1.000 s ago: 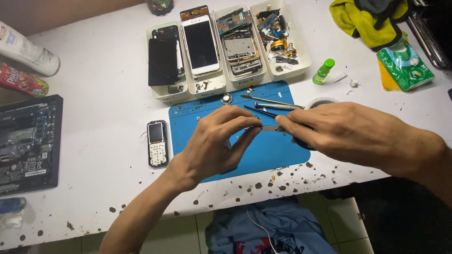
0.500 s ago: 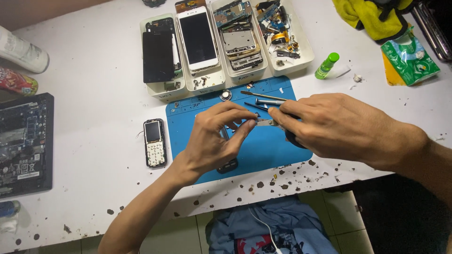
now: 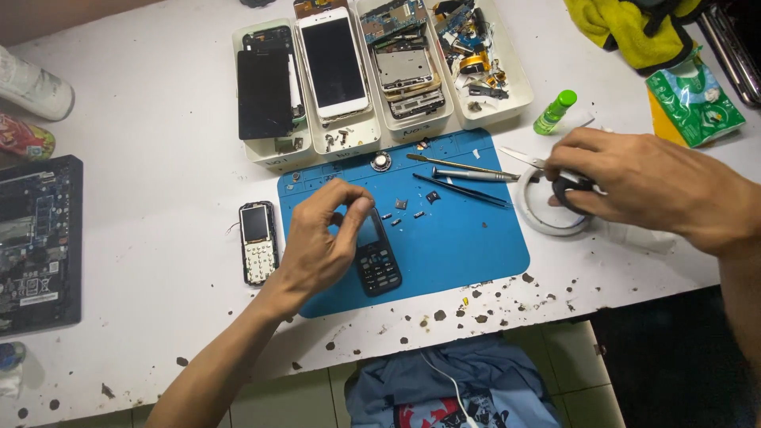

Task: Repairing a mobile phone by applying adhesive tape and assembling internal components on a repair mat.

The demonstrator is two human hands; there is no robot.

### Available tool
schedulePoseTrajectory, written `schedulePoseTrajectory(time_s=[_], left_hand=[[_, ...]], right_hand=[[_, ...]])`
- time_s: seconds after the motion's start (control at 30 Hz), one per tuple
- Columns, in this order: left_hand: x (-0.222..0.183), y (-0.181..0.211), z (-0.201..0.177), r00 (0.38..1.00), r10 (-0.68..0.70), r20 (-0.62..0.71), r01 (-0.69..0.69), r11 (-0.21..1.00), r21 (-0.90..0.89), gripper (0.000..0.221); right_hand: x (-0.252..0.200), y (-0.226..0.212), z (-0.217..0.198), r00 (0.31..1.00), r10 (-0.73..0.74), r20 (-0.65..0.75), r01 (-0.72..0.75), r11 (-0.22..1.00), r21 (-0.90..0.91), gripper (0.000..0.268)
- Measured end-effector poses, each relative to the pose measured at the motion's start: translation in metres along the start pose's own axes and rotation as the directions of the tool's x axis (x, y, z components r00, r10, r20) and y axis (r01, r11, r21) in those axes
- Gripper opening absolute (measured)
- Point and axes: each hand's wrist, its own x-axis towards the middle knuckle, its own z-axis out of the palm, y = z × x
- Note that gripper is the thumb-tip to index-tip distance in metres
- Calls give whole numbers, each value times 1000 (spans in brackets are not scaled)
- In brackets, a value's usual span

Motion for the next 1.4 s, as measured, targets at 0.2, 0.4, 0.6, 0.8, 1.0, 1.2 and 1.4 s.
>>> schedulePoseTrajectory(time_s=[0.2, 0.4, 0.6, 0.8, 1.0, 1.2, 1.4], left_hand=[[-13, -5, -5, 996, -88, -22, 87, 996, -34, 21], [-12, -6, -6, 987, -156, -29, 147, 967, -206, 16], [-15, -5, -9, 980, -198, -24, 180, 930, -320, 18], [-18, -2, -6, 980, -186, -72, 151, 927, -343, 15], [-20, -2, -4, 988, -114, -107, 70, 936, -345, 15], [-22, -2, 0, 990, -103, -93, 66, 939, -337, 14], [-22, -3, 12, 985, -92, -144, 29, 920, -391, 11]], right_hand=[[-18, 78, 58, 962, -49, -267, 81, 990, 112, 43], [-22, 108, 78, 912, 6, -411, 32, 996, 85, 38], [-3, 109, 74, 923, 41, -382, 16, 989, 145, 44], [15, 110, 82, 937, -7, -350, 19, 999, 29, 42], [16, 82, 74, 965, 175, -195, -220, 946, -238, 39], [-12, -33, 2, 858, -112, -501, 114, 993, -27, 28], [50, -142, -8, 726, -253, -640, 648, 563, 513, 24]])
